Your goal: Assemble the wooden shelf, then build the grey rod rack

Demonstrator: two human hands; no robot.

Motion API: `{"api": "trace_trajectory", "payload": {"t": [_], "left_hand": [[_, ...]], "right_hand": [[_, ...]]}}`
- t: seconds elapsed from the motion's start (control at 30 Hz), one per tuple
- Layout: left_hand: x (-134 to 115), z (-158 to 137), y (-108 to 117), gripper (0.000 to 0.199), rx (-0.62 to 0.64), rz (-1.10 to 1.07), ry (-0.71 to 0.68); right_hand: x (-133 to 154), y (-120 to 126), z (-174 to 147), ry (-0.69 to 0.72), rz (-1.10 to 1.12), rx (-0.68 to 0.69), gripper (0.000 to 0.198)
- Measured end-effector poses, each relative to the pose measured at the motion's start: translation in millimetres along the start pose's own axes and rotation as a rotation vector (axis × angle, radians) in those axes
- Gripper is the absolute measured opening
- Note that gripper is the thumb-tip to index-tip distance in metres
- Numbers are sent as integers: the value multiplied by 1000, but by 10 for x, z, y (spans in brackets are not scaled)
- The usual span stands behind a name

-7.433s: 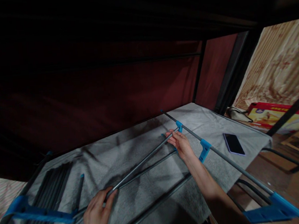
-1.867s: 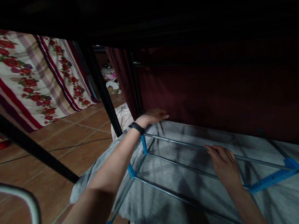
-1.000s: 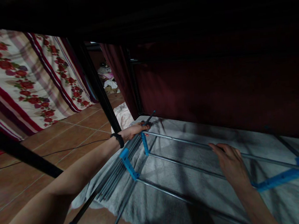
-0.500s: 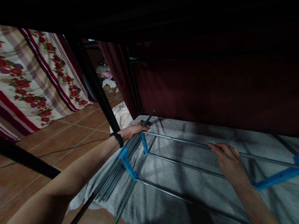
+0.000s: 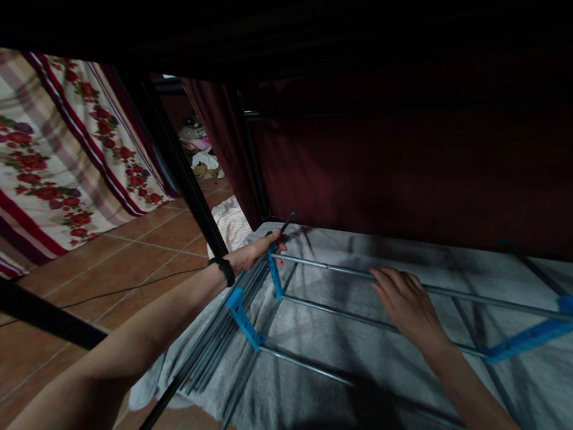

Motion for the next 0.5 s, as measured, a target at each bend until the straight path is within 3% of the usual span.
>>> {"api": "trace_trajectory", "payload": {"t": [0.23, 0.5], "left_hand": [[39, 80, -4, 60, 1, 57, -34], [52, 114, 2, 55, -24, 83, -40]], "right_hand": [[277, -155, 327, 24, -7, 89, 22], [293, -212, 428, 18, 18, 181, 18]]}}
Point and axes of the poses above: each hand's wrist, its own z-axis towards the middle knuckle, its own y-axis out of the back of the hand, x = y × z, the point moved 5 cm from there along z, towards the middle knuckle, and after that the axes turned 4 degrees about z, right-handed, at the moved point
